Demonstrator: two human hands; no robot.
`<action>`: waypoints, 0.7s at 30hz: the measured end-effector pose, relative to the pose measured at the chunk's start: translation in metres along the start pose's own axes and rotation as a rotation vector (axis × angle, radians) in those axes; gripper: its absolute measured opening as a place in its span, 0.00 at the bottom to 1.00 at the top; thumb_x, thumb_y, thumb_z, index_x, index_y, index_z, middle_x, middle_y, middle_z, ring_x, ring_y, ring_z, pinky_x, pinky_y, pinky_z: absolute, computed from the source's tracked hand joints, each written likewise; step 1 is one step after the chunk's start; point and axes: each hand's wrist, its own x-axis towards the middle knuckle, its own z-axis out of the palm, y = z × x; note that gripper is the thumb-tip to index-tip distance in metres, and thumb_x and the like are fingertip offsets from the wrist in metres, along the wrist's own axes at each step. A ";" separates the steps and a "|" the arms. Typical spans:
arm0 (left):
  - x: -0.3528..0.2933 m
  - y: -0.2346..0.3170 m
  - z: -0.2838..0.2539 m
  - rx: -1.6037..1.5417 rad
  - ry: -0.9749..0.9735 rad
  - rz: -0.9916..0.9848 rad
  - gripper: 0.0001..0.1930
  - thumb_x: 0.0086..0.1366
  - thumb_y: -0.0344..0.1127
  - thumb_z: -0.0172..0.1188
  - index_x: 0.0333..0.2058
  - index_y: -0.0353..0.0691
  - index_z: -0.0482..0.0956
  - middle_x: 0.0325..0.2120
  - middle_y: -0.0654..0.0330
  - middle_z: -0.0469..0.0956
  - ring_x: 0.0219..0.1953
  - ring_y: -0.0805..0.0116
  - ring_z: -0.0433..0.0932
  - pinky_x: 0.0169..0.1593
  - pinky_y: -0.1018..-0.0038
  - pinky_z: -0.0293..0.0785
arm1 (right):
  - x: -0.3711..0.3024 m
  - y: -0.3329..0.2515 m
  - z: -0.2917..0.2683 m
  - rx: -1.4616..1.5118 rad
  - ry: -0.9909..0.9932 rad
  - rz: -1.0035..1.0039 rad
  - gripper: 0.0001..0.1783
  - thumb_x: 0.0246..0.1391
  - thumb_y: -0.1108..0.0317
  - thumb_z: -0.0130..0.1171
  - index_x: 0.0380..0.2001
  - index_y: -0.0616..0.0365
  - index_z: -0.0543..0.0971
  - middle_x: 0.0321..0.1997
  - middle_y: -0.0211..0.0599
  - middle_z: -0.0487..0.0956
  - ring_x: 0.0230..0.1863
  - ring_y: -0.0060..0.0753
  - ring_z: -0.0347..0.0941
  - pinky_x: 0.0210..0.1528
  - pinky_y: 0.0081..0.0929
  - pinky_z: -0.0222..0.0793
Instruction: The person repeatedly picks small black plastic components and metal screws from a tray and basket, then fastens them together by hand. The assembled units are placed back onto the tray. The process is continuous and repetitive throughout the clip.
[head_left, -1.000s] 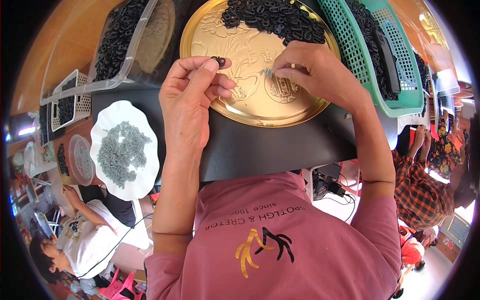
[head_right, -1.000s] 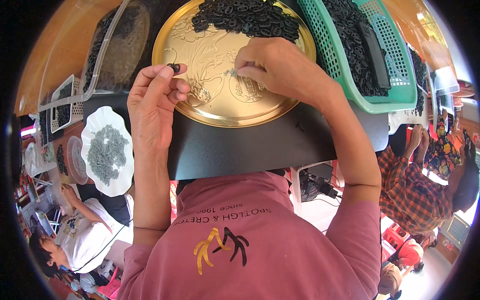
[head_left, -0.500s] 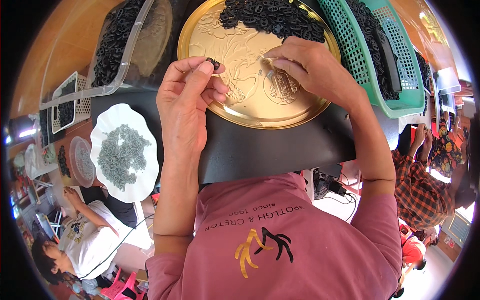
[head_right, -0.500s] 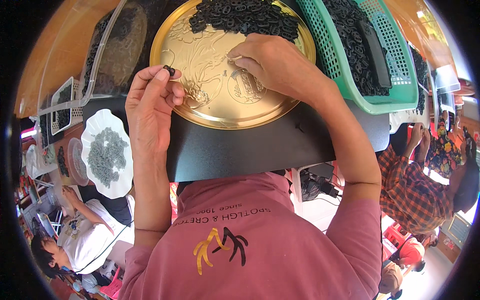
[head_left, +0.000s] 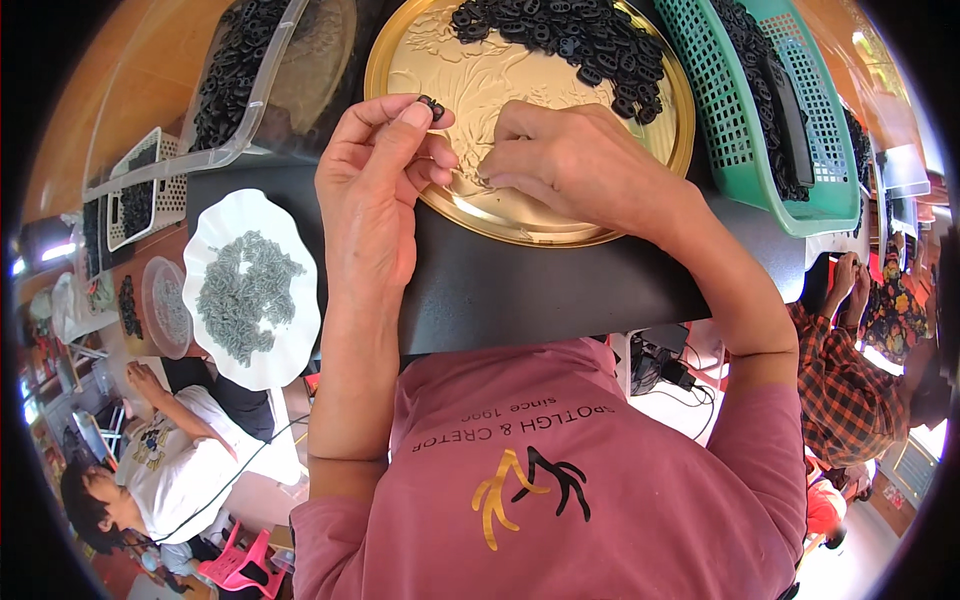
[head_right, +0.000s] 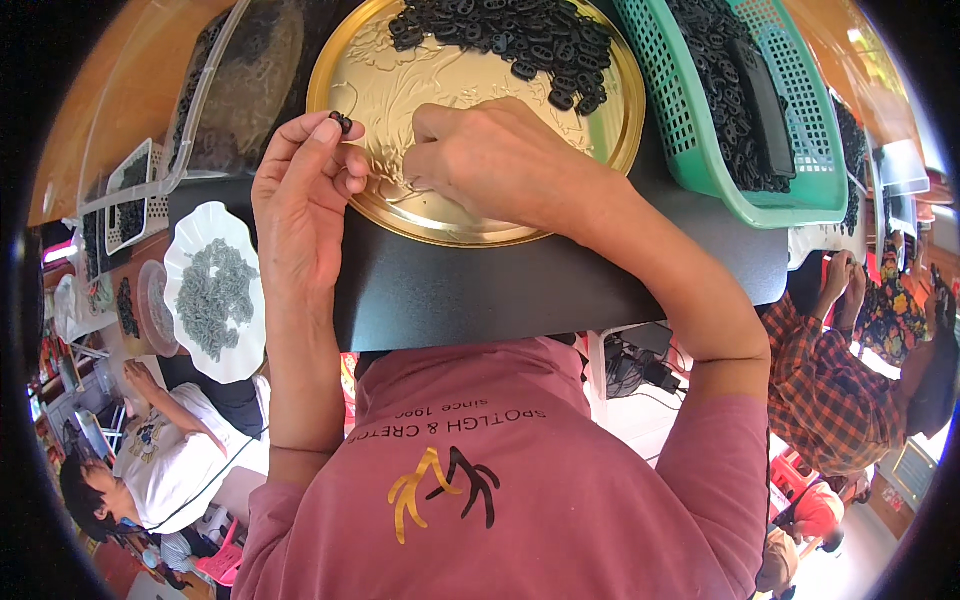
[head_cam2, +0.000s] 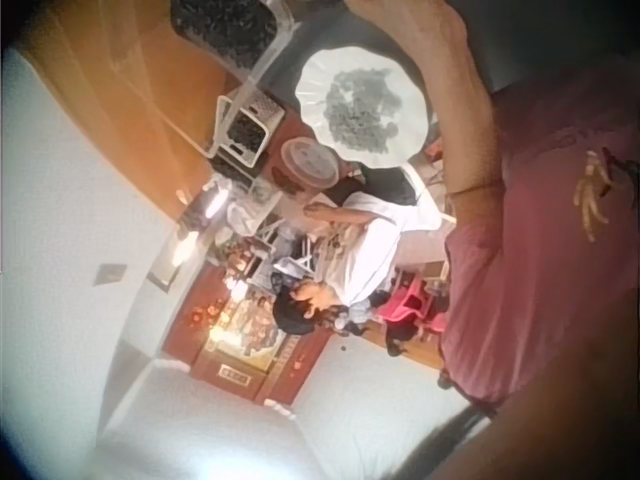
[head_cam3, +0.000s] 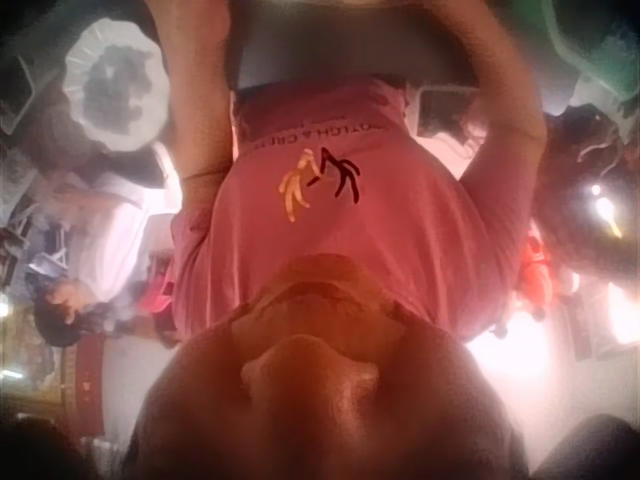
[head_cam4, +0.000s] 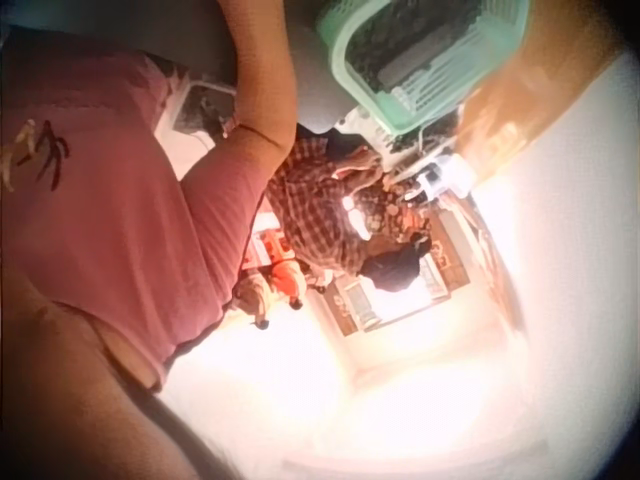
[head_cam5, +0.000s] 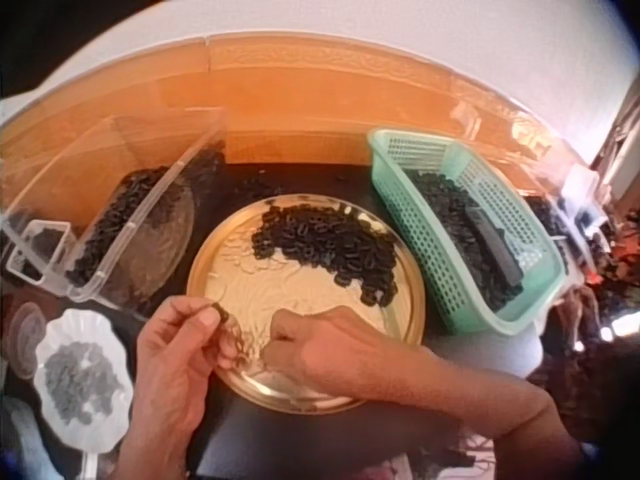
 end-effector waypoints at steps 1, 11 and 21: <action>0.000 0.000 0.000 0.004 0.007 0.004 0.07 0.62 0.28 0.59 0.37 0.34 0.75 0.31 0.53 0.79 0.24 0.73 0.75 0.29 0.79 0.71 | 0.001 0.001 0.000 -0.017 0.001 -0.005 0.04 0.43 0.71 0.54 0.23 0.58 0.77 0.26 0.39 0.73 0.26 0.43 0.75 0.28 0.37 0.70; 0.000 0.000 0.000 -0.007 0.020 0.017 0.07 0.62 0.28 0.59 0.38 0.33 0.74 0.31 0.53 0.79 0.24 0.74 0.75 0.30 0.80 0.71 | -0.003 0.032 -0.023 -0.175 0.185 0.148 0.05 0.51 0.68 0.59 0.30 0.58 0.79 0.31 0.36 0.76 0.30 0.41 0.75 0.33 0.33 0.71; 0.000 0.000 0.000 0.002 0.014 0.001 0.07 0.62 0.28 0.59 0.38 0.33 0.74 0.31 0.53 0.79 0.24 0.74 0.75 0.29 0.80 0.70 | 0.003 0.044 -0.019 -0.064 0.117 0.162 0.06 0.50 0.70 0.58 0.29 0.60 0.80 0.31 0.38 0.77 0.32 0.43 0.75 0.36 0.33 0.70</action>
